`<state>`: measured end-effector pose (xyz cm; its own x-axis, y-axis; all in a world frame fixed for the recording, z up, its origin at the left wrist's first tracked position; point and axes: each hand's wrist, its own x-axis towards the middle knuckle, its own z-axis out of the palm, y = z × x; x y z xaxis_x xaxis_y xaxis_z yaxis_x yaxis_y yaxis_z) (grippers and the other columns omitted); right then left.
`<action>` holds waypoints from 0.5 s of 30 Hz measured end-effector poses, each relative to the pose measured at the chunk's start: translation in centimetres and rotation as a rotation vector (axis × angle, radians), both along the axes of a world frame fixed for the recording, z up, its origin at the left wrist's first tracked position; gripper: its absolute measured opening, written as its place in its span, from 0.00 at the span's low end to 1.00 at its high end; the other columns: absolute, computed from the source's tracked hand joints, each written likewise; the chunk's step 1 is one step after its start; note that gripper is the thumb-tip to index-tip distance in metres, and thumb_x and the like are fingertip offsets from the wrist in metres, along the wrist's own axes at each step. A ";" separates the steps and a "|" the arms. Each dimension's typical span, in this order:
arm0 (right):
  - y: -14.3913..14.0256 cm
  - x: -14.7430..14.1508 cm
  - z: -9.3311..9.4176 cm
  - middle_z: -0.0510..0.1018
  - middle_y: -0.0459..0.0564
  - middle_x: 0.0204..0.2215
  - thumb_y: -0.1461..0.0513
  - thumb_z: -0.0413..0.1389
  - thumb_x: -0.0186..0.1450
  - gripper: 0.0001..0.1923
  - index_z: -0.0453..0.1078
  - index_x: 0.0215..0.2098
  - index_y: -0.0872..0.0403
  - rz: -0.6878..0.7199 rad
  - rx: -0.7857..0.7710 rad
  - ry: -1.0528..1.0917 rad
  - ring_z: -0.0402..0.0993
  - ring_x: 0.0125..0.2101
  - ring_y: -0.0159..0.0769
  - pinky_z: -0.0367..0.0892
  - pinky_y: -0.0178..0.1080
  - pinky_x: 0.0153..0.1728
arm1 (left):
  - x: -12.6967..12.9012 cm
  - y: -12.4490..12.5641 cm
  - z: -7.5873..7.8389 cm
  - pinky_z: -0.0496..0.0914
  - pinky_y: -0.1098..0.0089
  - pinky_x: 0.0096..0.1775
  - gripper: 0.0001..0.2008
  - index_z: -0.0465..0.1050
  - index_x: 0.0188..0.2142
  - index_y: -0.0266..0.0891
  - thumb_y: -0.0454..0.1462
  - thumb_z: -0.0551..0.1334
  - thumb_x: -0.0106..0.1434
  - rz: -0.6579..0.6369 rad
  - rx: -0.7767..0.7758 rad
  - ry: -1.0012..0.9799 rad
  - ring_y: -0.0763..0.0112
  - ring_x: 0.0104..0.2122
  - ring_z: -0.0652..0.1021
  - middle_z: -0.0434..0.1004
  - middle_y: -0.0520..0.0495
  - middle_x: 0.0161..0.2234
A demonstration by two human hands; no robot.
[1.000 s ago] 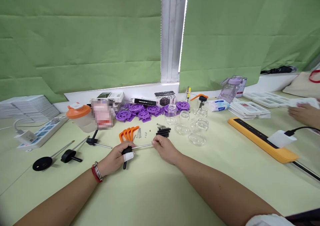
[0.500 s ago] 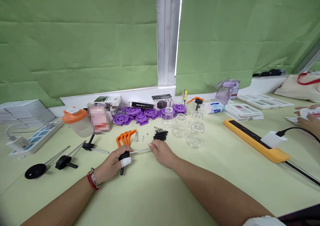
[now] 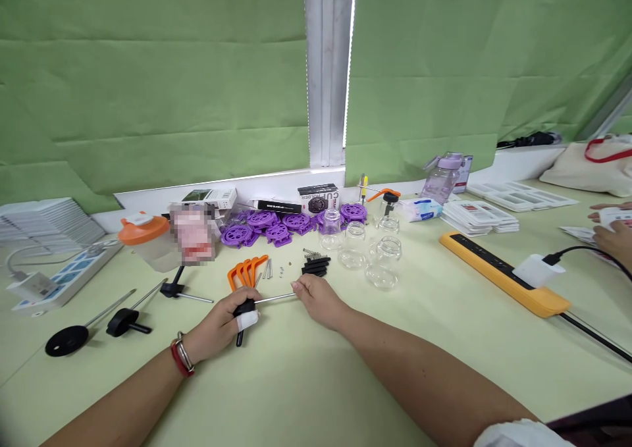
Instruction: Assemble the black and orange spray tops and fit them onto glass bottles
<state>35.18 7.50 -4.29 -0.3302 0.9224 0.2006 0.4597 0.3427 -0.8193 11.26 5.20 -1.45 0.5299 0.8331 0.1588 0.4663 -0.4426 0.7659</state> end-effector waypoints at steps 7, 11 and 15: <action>0.0 0.1 -0.1 0.66 0.45 0.24 0.49 0.41 0.67 0.22 0.66 0.29 0.55 -0.001 -0.093 0.110 0.61 0.26 0.31 0.58 0.35 0.29 | -0.1 0.1 -0.2 0.65 0.67 0.40 0.11 0.68 0.42 0.40 0.41 0.56 0.62 0.026 0.001 -0.006 0.68 0.37 0.70 0.69 0.47 0.37; -0.2 0.3 -0.1 0.66 0.44 0.25 0.51 0.44 0.66 0.17 0.65 0.33 0.54 0.020 -0.161 0.191 0.60 0.25 0.30 0.58 0.34 0.28 | -0.1 0.1 -0.4 0.65 0.67 0.41 0.11 0.67 0.43 0.40 0.41 0.55 0.62 0.044 0.000 0.004 0.67 0.37 0.69 0.69 0.47 0.38; -0.1 0.4 -0.3 0.67 0.44 0.28 0.56 0.53 0.61 0.09 0.63 0.36 0.53 0.051 -0.182 0.246 0.62 0.29 0.31 0.60 0.35 0.32 | -0.1 0.1 -0.3 0.65 0.67 0.40 0.11 0.67 0.43 0.40 0.42 0.55 0.63 0.052 -0.004 0.005 0.68 0.36 0.69 0.68 0.47 0.37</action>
